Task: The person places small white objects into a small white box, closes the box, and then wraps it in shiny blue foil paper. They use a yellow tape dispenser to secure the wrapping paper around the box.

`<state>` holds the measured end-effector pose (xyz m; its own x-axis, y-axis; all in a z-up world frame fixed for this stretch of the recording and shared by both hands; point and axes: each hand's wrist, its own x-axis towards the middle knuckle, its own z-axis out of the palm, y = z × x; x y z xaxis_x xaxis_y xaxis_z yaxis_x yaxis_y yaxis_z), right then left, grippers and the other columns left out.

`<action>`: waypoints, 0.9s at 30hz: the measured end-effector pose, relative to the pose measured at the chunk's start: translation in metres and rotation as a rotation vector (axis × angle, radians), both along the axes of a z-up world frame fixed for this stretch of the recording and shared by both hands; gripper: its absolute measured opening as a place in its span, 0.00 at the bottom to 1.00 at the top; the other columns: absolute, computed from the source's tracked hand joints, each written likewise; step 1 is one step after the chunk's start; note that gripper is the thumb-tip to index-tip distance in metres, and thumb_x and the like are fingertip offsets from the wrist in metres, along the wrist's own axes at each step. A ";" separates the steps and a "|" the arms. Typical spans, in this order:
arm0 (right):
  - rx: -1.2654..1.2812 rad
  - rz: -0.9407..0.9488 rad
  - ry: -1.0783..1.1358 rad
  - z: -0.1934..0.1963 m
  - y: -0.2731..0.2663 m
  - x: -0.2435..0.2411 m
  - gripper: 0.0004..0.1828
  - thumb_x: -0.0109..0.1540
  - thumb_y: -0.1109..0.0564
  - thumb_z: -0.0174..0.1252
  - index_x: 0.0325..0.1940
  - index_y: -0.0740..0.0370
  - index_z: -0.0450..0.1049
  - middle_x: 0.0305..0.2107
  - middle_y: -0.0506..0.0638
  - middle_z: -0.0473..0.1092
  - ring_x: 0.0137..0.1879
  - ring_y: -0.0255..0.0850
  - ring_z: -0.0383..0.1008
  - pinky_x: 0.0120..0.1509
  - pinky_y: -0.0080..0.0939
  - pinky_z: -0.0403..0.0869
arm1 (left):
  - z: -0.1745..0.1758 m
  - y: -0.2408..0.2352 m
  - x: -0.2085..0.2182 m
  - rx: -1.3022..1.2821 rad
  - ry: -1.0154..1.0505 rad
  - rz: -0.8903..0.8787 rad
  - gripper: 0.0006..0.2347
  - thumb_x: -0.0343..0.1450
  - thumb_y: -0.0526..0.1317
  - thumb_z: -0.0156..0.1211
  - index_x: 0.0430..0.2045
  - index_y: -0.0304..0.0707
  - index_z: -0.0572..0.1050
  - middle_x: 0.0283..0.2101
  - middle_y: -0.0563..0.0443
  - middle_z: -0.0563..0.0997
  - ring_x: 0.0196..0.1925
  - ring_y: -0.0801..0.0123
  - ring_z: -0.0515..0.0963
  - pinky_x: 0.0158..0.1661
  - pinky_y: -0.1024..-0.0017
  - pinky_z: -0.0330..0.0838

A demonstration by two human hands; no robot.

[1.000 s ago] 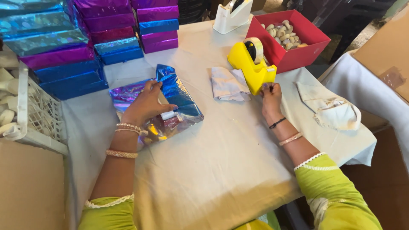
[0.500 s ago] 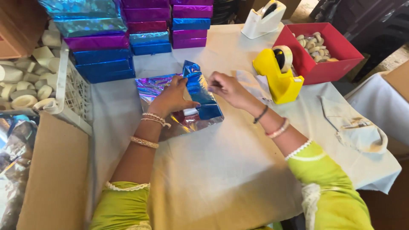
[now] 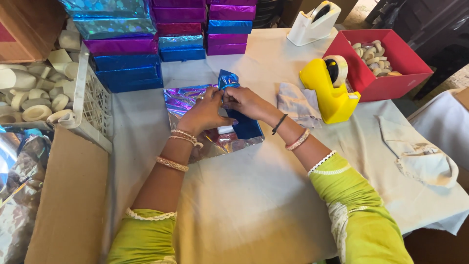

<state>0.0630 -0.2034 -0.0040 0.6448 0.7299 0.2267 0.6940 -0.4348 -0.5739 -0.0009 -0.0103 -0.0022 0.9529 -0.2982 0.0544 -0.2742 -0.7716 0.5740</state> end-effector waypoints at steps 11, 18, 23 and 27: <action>-0.081 -0.122 -0.276 0.025 0.010 -0.032 0.10 0.58 0.55 0.68 0.37 0.54 0.73 0.31 0.51 0.74 0.43 0.52 0.73 0.49 0.51 0.71 | 0.001 0.000 -0.001 -0.056 0.008 -0.028 0.43 0.55 0.54 0.77 0.64 0.40 0.63 0.73 0.38 0.54 0.67 0.42 0.68 0.64 0.57 0.66; 0.014 -0.226 -0.093 0.008 0.001 -0.004 0.30 0.48 0.46 0.77 0.44 0.53 0.66 0.44 0.55 0.60 0.53 0.57 0.61 0.56 0.55 0.65 | 0.001 0.000 -0.004 0.015 -0.047 -0.007 0.46 0.58 0.57 0.76 0.67 0.31 0.59 0.71 0.35 0.55 0.70 0.38 0.63 0.65 0.53 0.61; 0.036 -0.298 -0.079 -0.020 0.000 0.011 0.29 0.50 0.46 0.76 0.44 0.54 0.65 0.42 0.55 0.62 0.51 0.54 0.62 0.58 0.53 0.65 | -0.007 0.001 0.001 -0.001 -0.030 -0.010 0.47 0.57 0.58 0.73 0.68 0.32 0.58 0.72 0.36 0.54 0.71 0.39 0.62 0.66 0.54 0.60; 0.127 -0.344 -0.288 -0.046 0.002 0.016 0.20 0.59 0.52 0.71 0.45 0.57 0.67 0.40 0.51 0.68 0.49 0.51 0.66 0.56 0.50 0.67 | -0.015 0.002 0.007 0.025 -0.056 -0.027 0.46 0.58 0.58 0.73 0.68 0.29 0.58 0.72 0.35 0.54 0.71 0.39 0.61 0.67 0.55 0.59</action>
